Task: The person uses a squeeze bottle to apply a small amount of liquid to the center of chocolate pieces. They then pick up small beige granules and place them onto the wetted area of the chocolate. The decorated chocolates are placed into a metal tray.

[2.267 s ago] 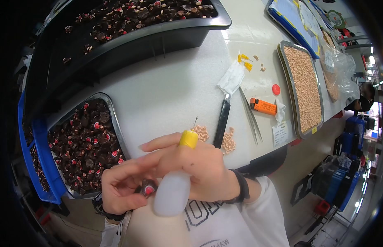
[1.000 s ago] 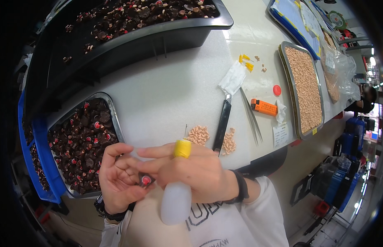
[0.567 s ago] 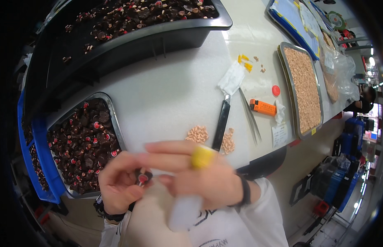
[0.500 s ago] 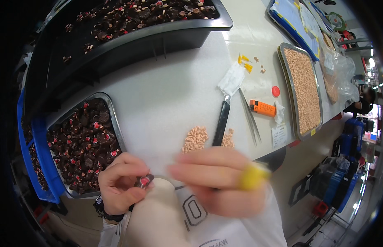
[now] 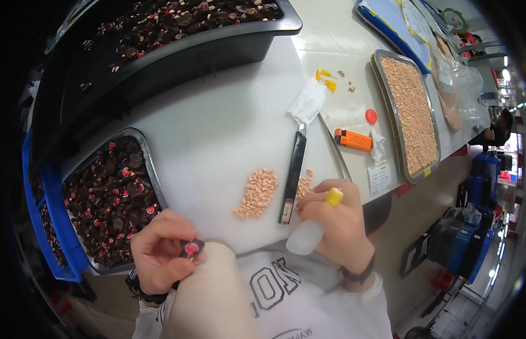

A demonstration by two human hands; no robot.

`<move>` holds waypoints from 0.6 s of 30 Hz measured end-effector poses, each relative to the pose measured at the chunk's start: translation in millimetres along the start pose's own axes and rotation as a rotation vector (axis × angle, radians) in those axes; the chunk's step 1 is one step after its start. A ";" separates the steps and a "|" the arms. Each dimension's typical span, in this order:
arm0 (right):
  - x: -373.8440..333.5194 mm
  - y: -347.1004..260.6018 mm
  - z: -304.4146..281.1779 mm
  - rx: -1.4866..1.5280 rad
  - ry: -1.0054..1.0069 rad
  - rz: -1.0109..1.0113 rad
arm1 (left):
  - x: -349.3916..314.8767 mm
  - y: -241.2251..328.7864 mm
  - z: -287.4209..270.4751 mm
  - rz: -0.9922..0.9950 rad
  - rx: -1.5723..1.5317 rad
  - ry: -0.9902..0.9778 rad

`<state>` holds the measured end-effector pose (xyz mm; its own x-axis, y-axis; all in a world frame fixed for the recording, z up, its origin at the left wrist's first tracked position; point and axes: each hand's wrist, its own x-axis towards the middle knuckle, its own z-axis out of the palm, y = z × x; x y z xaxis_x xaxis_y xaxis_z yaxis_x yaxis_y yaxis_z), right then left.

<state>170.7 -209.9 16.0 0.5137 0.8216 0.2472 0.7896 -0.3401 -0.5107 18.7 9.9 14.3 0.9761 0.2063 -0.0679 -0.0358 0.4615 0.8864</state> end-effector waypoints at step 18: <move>66.3 -47.2 14.1 0.629 0.170 -0.281 | 3.7 7.6 -3.0 -0.072 0.048 -0.151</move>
<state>162.8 -132.9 44.9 0.4051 0.7390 0.5382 0.5826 0.2451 -0.7750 21.5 16.9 19.4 0.9970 0.0404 -0.0659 0.0424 0.4280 0.9028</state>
